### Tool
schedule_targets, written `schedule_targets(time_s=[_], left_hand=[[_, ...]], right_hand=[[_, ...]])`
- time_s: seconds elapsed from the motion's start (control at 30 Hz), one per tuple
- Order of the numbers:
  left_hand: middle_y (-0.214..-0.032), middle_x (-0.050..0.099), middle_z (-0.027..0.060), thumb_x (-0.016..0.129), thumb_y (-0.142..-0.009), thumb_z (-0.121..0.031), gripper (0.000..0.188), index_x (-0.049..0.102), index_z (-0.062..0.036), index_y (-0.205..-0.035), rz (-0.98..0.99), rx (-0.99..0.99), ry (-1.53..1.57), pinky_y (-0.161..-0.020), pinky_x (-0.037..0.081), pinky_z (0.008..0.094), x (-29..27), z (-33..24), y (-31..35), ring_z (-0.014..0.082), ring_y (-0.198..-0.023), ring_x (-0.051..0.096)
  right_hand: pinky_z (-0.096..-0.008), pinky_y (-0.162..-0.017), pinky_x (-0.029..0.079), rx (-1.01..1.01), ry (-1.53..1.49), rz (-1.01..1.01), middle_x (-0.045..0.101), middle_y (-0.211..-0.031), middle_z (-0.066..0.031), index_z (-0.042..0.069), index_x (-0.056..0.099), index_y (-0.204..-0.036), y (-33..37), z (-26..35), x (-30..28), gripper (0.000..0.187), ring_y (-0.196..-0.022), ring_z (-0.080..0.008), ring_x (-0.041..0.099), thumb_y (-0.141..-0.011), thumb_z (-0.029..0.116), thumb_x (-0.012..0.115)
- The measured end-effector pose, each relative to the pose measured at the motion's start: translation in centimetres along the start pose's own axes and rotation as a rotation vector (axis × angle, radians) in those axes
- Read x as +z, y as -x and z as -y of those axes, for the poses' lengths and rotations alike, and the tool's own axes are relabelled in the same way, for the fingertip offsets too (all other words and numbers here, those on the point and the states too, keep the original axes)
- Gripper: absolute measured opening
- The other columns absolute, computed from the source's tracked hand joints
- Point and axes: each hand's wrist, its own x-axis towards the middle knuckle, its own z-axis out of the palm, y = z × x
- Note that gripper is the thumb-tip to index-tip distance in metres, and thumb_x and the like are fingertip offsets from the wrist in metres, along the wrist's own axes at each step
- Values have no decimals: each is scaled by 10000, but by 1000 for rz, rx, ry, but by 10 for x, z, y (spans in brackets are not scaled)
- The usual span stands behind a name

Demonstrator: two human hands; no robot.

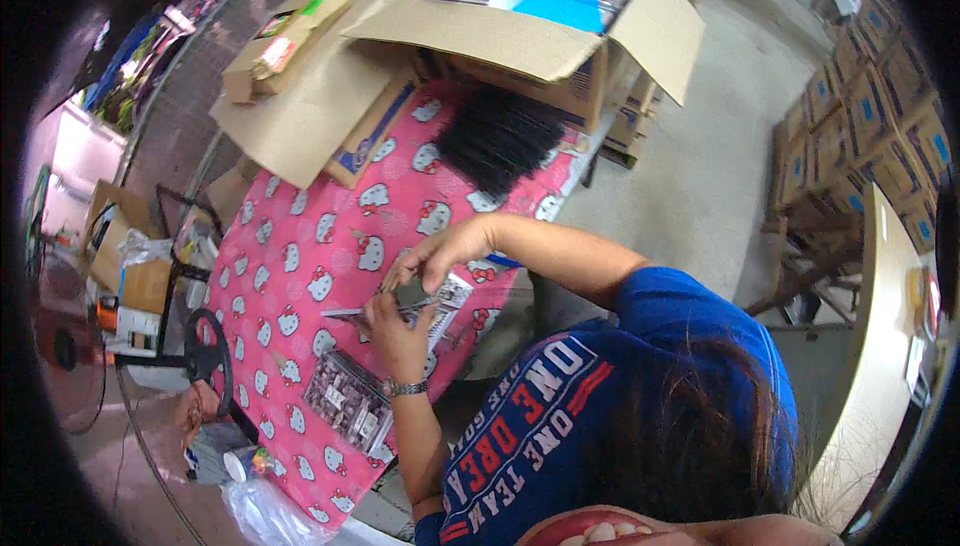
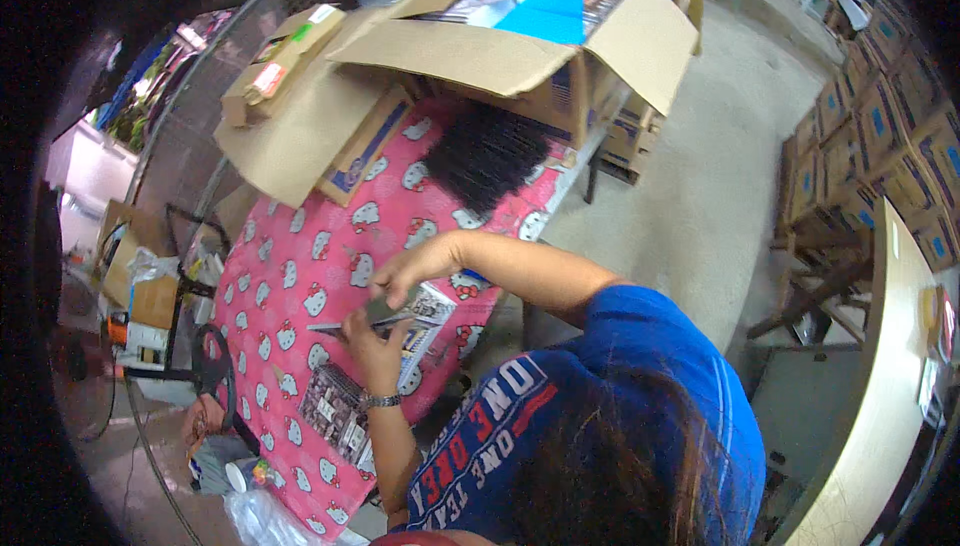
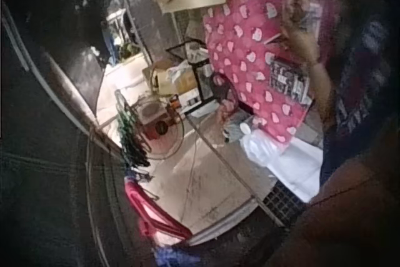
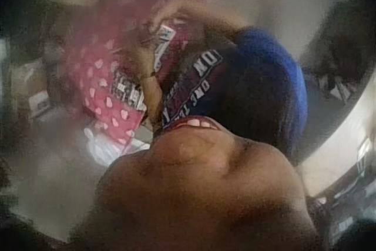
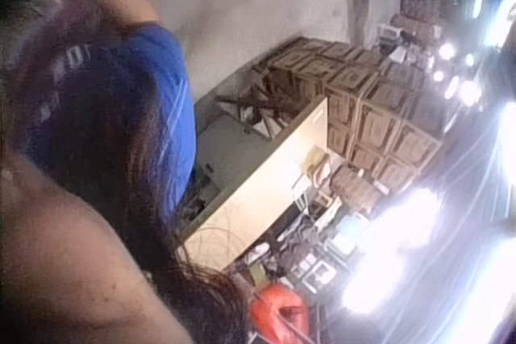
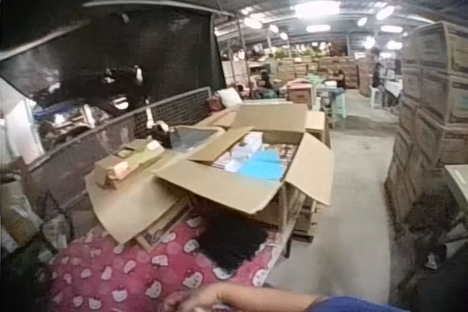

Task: The person attaches plastic spiral binders to stacks of cards by hand. They thread the binders through the holes and set the completed booklets aside.

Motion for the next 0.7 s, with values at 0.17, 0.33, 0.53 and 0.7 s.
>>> schedule_targets(time_s=[0.17,0.33,0.53,0.7], left_hand=[[-1065,552,199,852,-641,-276,620,533,-7,-1100,53,-57,-14,-893,398,481,-4,-3,-6,391,-1034,500],[-1021,554,180,869,-605,-324,634,531,-30,-1053,24,-54,43,-904,393,483,-1,0,-4,371,-1033,494],[-1024,540,88,866,-553,-453,623,585,-71,-957,30,64,-55,-930,377,442,-16,20,-19,297,-1094,469],[-964,556,53,872,-540,-362,492,622,-78,-855,23,100,-44,-885,388,434,-28,65,-24,278,-1017,486]], right_hand=[[-312,-922,431,-40,-430,-37,641,-1059,-60,-1,628,-1082,6,13,5,375,-1039,-145,546,-821,256,709],[-309,-960,392,59,121,5,579,-1168,-59,13,564,-1167,-1,6,-9,515,-1094,-169,523,-781,321,709],[-273,-884,424,93,308,-100,613,-1033,-22,30,599,-1097,-15,8,-9,358,-995,-116,549,-833,258,680],[-261,-881,420,42,1,18,606,-1016,-13,41,595,-1099,-33,18,-1,336,-986,-108,551,-843,245,669]])
